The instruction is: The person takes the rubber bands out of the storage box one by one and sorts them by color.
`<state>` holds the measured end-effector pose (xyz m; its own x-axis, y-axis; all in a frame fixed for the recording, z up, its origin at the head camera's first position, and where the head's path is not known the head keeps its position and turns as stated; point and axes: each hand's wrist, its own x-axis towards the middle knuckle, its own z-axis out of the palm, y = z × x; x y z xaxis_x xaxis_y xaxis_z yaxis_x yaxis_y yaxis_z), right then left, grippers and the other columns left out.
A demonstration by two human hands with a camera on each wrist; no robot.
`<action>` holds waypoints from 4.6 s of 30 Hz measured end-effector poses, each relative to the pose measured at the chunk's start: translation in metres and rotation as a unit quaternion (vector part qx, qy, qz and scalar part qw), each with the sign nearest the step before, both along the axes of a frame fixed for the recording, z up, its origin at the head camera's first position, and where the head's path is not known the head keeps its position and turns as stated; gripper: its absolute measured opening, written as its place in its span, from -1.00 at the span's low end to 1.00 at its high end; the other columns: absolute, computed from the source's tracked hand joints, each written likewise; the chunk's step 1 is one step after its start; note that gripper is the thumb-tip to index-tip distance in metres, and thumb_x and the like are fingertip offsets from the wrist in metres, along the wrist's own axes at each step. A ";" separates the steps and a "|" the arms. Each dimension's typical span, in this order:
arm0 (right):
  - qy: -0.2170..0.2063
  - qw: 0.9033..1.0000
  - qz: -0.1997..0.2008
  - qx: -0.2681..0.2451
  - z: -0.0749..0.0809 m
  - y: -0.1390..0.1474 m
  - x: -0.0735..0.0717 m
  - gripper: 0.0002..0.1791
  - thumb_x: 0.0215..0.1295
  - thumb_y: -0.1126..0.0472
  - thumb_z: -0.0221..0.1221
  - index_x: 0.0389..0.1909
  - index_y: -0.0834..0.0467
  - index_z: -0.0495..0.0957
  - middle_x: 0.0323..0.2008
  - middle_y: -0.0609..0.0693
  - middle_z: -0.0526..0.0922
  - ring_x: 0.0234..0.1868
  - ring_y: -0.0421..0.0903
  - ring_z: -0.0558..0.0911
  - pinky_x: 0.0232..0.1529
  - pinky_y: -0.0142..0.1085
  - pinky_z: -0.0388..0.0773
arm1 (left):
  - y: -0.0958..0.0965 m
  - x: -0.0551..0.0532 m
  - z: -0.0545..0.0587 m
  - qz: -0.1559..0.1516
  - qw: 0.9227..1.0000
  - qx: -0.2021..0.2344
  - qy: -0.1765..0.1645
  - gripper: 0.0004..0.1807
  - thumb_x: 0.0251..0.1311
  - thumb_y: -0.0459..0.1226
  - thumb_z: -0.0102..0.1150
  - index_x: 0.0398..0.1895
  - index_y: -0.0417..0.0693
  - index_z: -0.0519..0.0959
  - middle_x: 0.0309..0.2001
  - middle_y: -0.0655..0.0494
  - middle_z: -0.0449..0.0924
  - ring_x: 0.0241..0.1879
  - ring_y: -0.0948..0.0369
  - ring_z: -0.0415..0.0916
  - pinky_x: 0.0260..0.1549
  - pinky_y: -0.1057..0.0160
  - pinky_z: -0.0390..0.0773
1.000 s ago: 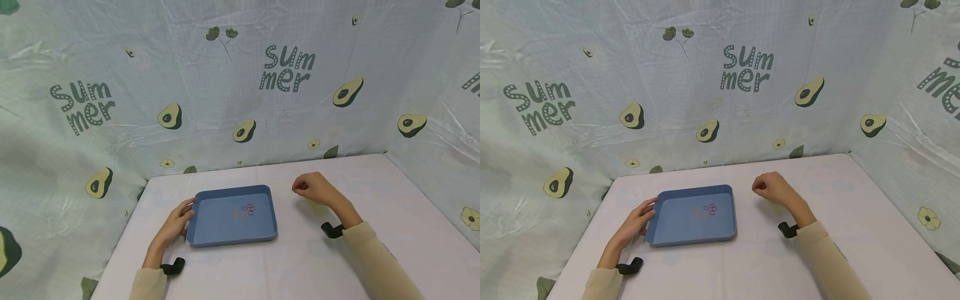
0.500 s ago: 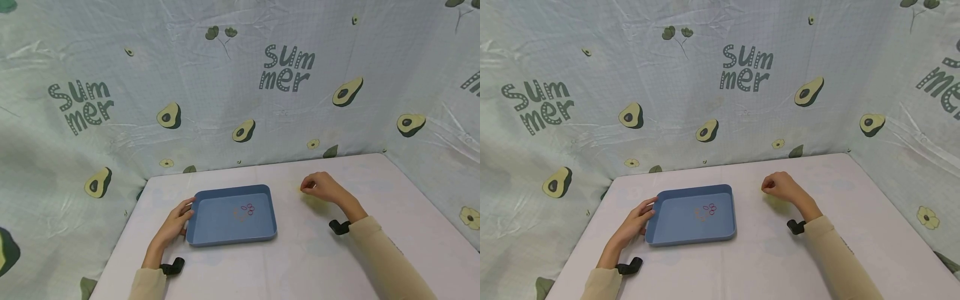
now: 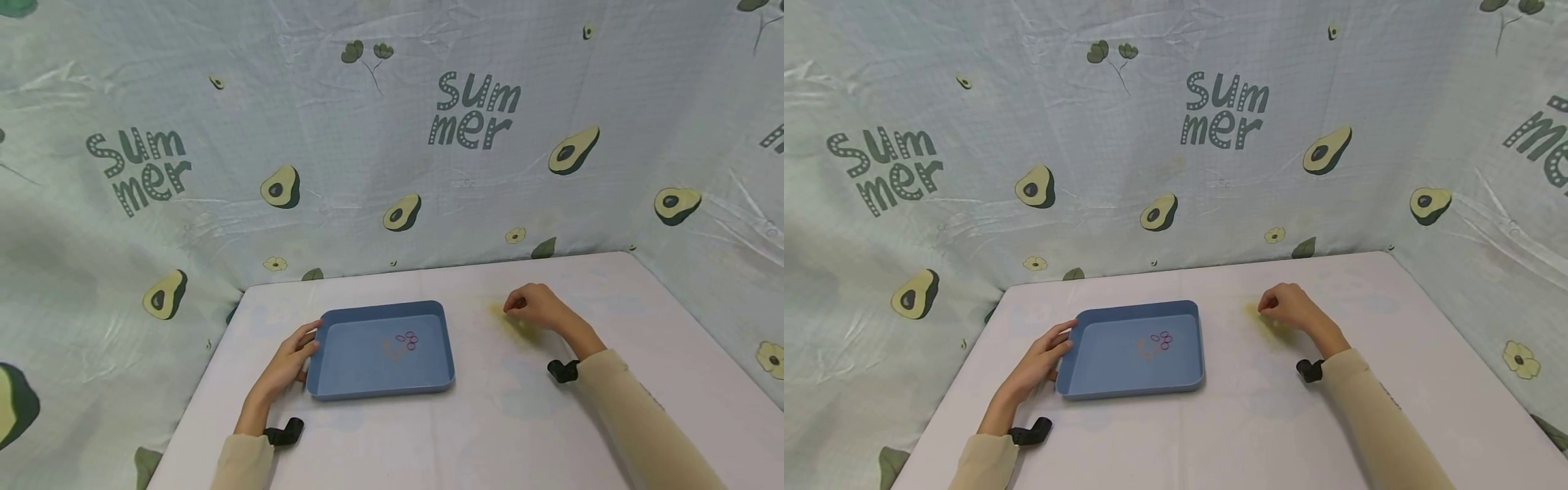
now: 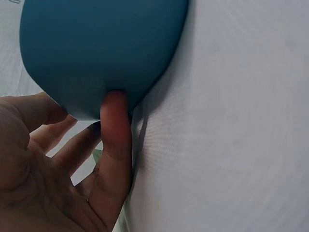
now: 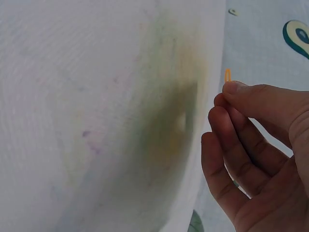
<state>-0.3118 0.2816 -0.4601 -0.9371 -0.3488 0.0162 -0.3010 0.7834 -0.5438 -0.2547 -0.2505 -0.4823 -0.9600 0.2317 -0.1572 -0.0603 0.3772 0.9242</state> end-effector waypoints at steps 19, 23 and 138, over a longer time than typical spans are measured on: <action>-0.003 1.000 0.007 0.004 -0.012 -0.007 -0.004 -0.93 0.31 0.28 0.34 -0.36 0.16 0.76 -0.39 -0.04 0.77 -0.40 -0.20 0.55 -0.33 -0.29 0.49 | -0.001 -0.001 -0.001 0.000 1.000 -0.001 0.005 -0.40 0.63 -0.21 -0.10 0.65 0.09 0.13 0.60 -0.35 0.08 0.39 -0.27 0.38 -0.42 0.07 0.71; -0.001 1.000 0.005 0.008 -0.014 -0.008 -0.003 -0.94 0.31 0.28 0.34 -0.35 0.14 0.77 -0.37 -0.04 0.77 -0.38 -0.19 0.55 -0.31 -0.28 0.49 | 0.000 -0.001 0.000 0.001 1.000 -0.002 0.004 -0.41 0.63 -0.22 -0.10 0.65 0.09 0.13 0.60 -0.35 0.07 0.39 -0.27 0.38 -0.42 0.08 0.70; 0.043 0.988 0.140 0.043 0.043 -0.148 0.006 -0.82 0.33 0.22 0.36 -0.11 0.19 0.76 -0.27 -0.08 0.77 -0.27 -0.21 0.64 -0.12 -0.25 0.64 | -0.001 -0.002 0.001 0.003 1.000 -0.004 0.006 -0.41 0.62 -0.20 -0.10 0.65 0.11 0.13 0.60 -0.33 0.09 0.46 -0.32 0.27 -0.40 0.06 0.70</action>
